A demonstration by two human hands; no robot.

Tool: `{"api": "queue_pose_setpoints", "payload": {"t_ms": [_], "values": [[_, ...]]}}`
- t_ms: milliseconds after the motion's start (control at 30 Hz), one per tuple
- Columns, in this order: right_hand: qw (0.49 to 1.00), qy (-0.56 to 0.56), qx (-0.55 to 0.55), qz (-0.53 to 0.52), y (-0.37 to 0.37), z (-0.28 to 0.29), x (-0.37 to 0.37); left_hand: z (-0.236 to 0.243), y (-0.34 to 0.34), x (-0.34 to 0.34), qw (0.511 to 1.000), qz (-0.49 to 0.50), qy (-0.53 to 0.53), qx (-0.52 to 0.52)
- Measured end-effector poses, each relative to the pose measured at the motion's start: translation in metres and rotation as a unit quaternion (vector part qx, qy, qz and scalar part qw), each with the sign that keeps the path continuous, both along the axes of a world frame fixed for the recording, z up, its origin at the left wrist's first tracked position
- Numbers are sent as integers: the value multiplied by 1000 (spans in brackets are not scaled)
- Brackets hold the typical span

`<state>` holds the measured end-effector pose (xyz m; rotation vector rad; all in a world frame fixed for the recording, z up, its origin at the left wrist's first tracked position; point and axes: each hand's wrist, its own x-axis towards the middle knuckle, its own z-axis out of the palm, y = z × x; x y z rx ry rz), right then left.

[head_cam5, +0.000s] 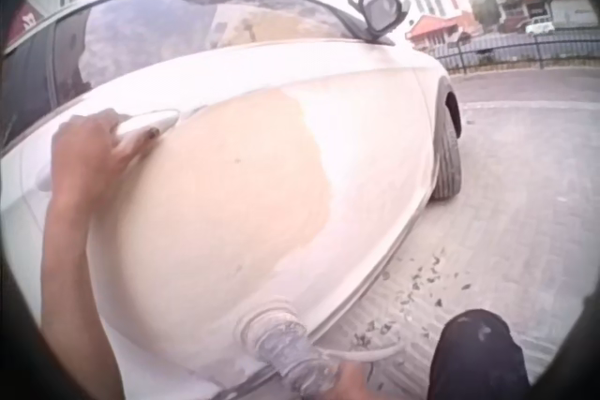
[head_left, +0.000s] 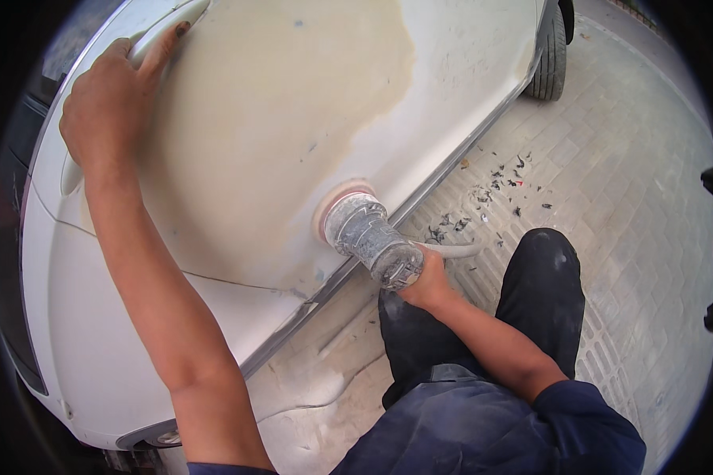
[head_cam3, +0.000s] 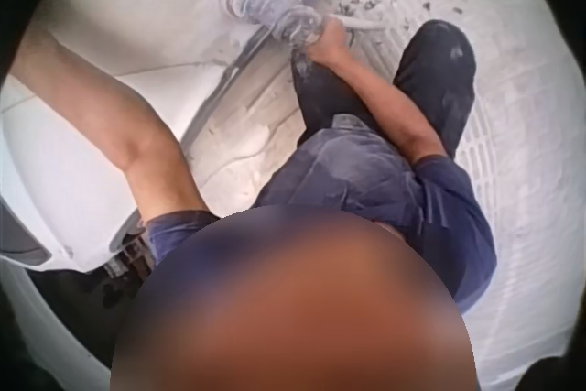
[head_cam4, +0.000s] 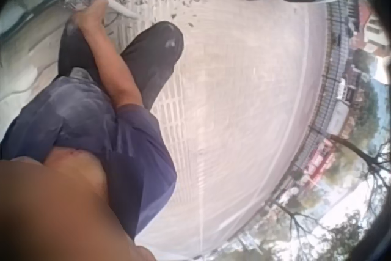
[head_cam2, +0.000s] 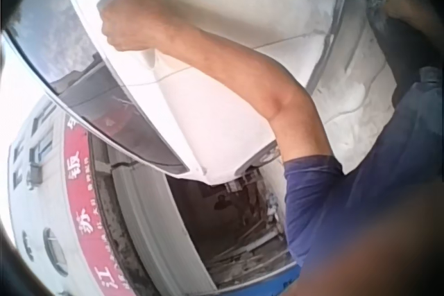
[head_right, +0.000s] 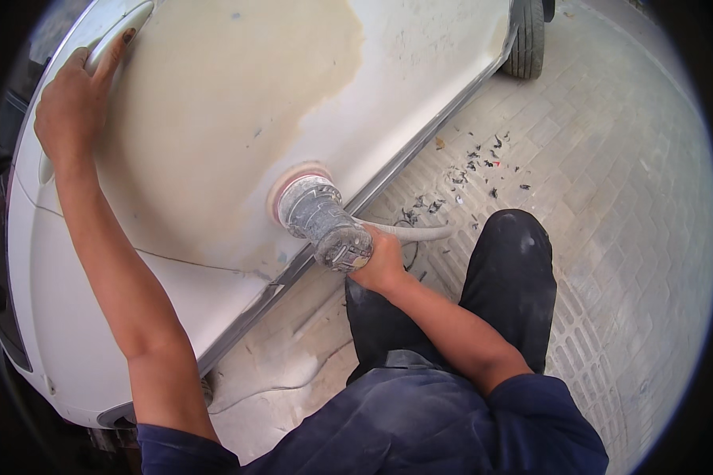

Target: The person attaches a sanding disc to an orbital sander and sands the side panel of a white car. The person moves the sander across the door surface in overlapping passes, generating dust and smoothing the panel.

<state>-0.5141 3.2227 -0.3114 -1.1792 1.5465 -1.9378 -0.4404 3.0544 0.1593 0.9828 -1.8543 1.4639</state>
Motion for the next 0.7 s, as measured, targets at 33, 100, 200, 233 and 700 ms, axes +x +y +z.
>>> {"api": "queue_pose_setpoints", "payload": {"t_ms": [33, 100, 200, 233, 700], "values": [[1000, 13, -15, -8, 2, 1, 0, 0, 2, -1, 1000, 17, 10, 1], [999, 34, -34, -16, 3, 2, -2, 0, 7, -6, 1000, 9, 7, -9], [998, 56, -32, -25, -1, -5, -5, -5, 14, -5, 998, 26, 47, 19], [998, 57, -20, -29, -4, -9, -6, -5, 14, -9, 999, 20, 45, 14], [994, -72, -1, -79, -9, -10, -54, -13, 2, 1, 993, 78, 86, 6]]}}
